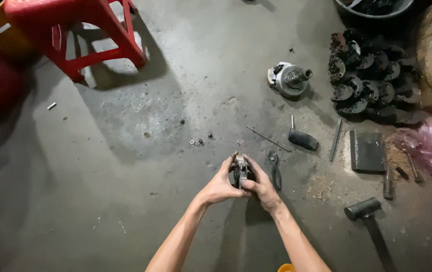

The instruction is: Disassembling and inspecting a motorcycle clutch component using a metal pick

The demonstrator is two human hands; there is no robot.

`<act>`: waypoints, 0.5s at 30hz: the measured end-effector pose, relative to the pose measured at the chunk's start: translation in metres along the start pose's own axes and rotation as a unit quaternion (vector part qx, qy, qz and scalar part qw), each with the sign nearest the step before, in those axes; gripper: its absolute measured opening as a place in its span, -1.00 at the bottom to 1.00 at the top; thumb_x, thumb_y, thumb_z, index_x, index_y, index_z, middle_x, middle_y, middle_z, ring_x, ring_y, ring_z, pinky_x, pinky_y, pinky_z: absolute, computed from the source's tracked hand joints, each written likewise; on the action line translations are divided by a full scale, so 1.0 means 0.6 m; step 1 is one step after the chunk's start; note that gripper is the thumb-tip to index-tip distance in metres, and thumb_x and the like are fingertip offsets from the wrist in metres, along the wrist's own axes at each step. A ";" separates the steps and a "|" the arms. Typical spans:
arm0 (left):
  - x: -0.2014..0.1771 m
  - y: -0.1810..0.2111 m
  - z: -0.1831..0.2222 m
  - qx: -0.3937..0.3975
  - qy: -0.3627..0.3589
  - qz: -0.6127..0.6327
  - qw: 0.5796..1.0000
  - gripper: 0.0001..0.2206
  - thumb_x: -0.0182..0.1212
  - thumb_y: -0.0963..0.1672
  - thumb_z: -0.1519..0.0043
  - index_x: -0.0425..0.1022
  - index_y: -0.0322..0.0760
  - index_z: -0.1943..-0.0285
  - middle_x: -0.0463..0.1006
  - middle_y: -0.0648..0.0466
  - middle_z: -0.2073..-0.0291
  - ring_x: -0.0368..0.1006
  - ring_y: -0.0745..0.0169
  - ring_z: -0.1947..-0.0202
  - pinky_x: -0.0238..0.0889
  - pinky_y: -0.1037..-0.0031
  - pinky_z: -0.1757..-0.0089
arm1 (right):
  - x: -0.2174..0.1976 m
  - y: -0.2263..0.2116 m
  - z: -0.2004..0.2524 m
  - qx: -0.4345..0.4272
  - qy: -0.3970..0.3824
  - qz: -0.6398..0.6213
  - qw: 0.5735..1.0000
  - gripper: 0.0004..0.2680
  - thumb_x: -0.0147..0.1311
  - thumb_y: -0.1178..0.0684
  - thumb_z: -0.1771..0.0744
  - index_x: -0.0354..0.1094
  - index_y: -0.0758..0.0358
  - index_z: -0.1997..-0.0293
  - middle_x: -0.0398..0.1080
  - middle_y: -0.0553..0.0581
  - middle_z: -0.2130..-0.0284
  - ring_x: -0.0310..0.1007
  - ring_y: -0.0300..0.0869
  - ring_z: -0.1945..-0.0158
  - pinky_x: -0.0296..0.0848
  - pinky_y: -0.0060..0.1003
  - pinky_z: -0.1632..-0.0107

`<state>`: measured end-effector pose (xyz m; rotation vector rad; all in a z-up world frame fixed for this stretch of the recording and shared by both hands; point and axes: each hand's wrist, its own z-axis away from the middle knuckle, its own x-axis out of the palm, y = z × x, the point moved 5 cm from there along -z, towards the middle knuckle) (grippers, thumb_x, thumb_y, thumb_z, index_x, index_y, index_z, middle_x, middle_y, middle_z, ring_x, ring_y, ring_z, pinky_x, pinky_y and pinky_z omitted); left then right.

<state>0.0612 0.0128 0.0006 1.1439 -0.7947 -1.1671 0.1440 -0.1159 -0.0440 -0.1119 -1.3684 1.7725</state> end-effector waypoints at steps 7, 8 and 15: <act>0.022 0.041 0.015 0.012 0.062 0.042 0.997 0.00 0.62 -0.13 0.36 0.29 -0.18 -0.43 0.33 -0.10 -0.18 0.32 -0.20 -0.16 0.40 0.04 -0.09 | 0.034 -0.038 0.032 -0.051 0.070 -0.003 0.996 -0.45 0.18 -0.02 -0.15 0.31 0.11 -0.33 0.42 0.17 -0.05 0.39 -0.14 0.02 0.68 -0.13 0.18; 0.023 0.045 0.019 0.017 0.066 0.048 0.997 0.00 0.64 -0.12 0.36 0.30 -0.17 -0.43 0.33 -0.08 -0.18 0.32 -0.19 -0.15 0.41 0.07 -0.07 | 0.035 -0.041 0.036 -0.063 0.069 -0.013 0.996 -0.46 0.18 -0.01 -0.14 0.34 0.11 -0.30 0.44 0.17 0.00 0.41 -0.15 0.05 0.68 -0.19 0.24; 0.044 0.100 0.045 0.112 0.034 0.049 0.992 -0.04 0.60 -0.15 0.25 0.23 -0.21 -0.45 0.24 -0.10 -0.34 0.19 -0.21 -0.30 0.21 -0.30 -0.12 | 0.033 -0.092 0.078 -0.183 -0.003 0.024 0.983 -0.26 0.44 0.00 -0.03 0.21 0.22 -0.36 0.41 0.18 -0.14 0.38 -0.09 -0.18 0.44 -0.09 -0.20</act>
